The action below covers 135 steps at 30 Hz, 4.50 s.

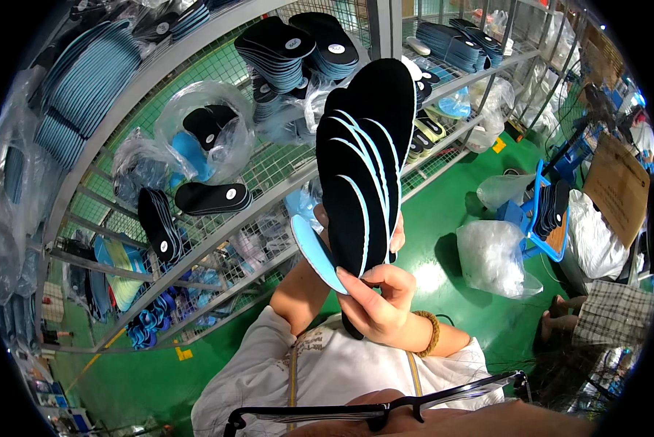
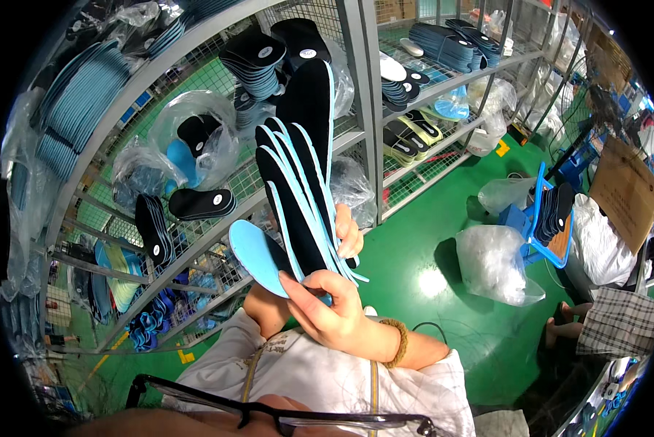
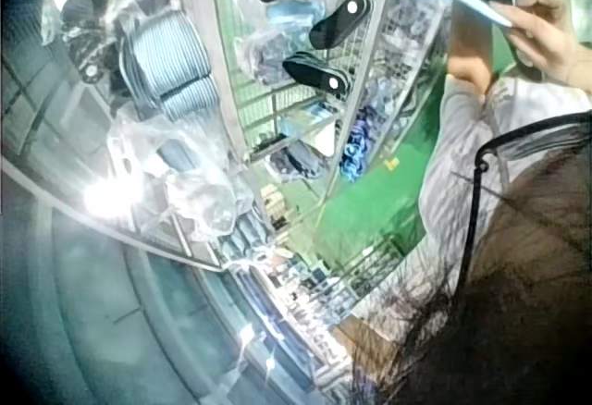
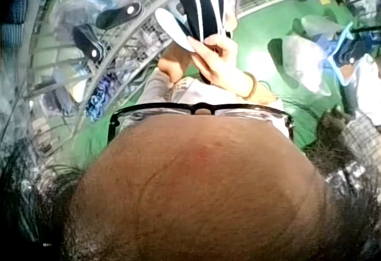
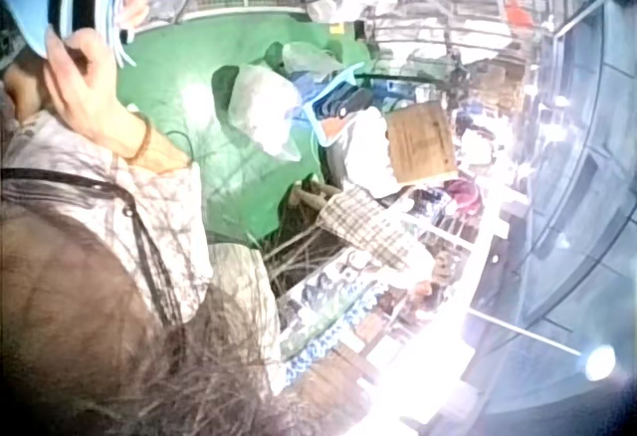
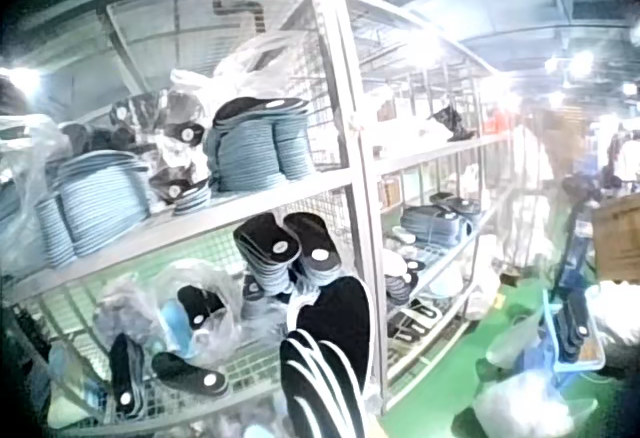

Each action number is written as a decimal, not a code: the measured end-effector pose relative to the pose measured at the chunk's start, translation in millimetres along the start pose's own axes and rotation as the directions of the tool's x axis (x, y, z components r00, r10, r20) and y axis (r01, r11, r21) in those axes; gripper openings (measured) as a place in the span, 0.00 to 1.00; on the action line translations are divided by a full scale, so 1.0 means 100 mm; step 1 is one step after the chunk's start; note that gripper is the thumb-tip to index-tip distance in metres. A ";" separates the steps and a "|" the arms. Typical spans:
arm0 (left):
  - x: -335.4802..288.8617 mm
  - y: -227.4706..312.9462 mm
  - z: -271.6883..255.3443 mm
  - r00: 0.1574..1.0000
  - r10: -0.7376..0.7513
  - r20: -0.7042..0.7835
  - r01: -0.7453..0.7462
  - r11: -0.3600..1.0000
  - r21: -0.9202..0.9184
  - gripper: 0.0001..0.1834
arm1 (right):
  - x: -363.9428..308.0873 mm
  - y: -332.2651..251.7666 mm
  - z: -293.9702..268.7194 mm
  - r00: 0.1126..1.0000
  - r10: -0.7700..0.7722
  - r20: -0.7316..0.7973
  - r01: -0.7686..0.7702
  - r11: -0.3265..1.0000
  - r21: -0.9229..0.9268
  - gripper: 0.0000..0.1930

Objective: The person gathers shoe insoles from a plastic container, checks their surfaces, and stacks them into organized piles on metal storage shelves.

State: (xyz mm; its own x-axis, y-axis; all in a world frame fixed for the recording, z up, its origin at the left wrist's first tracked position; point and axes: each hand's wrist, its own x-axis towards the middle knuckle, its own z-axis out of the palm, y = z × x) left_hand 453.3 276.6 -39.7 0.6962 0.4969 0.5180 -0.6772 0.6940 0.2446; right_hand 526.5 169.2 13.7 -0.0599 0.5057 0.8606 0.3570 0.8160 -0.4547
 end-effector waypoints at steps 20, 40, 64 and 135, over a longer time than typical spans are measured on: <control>-1.03 0.36 0.41 0.713 0.555 -0.429 -0.091 0.680 0.728 0.41 | -0.07 0.64 0.63 0.782 0.541 0.310 -0.537 0.331 0.776 0.16; -4.06 0.78 2.47 -0.090 0.980 -0.175 -0.552 0.097 0.828 0.22 | -0.06 -1.94 3.63 0.526 0.032 0.850 -0.850 -0.011 0.527 0.16; -5.62 0.58 2.95 -0.351 0.920 0.176 -0.485 -0.339 0.806 0.29 | 0.29 -3.13 3.87 0.369 -0.644 0.670 -0.596 0.389 0.702 0.15; -1.53 0.28 0.41 -0.105 0.922 -0.372 -0.603 0.238 0.761 0.32 | 4.87 1.01 0.42 0.570 0.380 0.729 -0.048 0.901 -0.432 0.42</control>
State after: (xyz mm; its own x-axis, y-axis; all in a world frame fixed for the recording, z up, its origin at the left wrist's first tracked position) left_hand 318.2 198.9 -78.6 -0.6095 0.7814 -0.1338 -0.7622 -0.5312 0.3699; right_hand 494.5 509.5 377.3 -0.5779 0.8021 0.1505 0.7269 0.5897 -0.3518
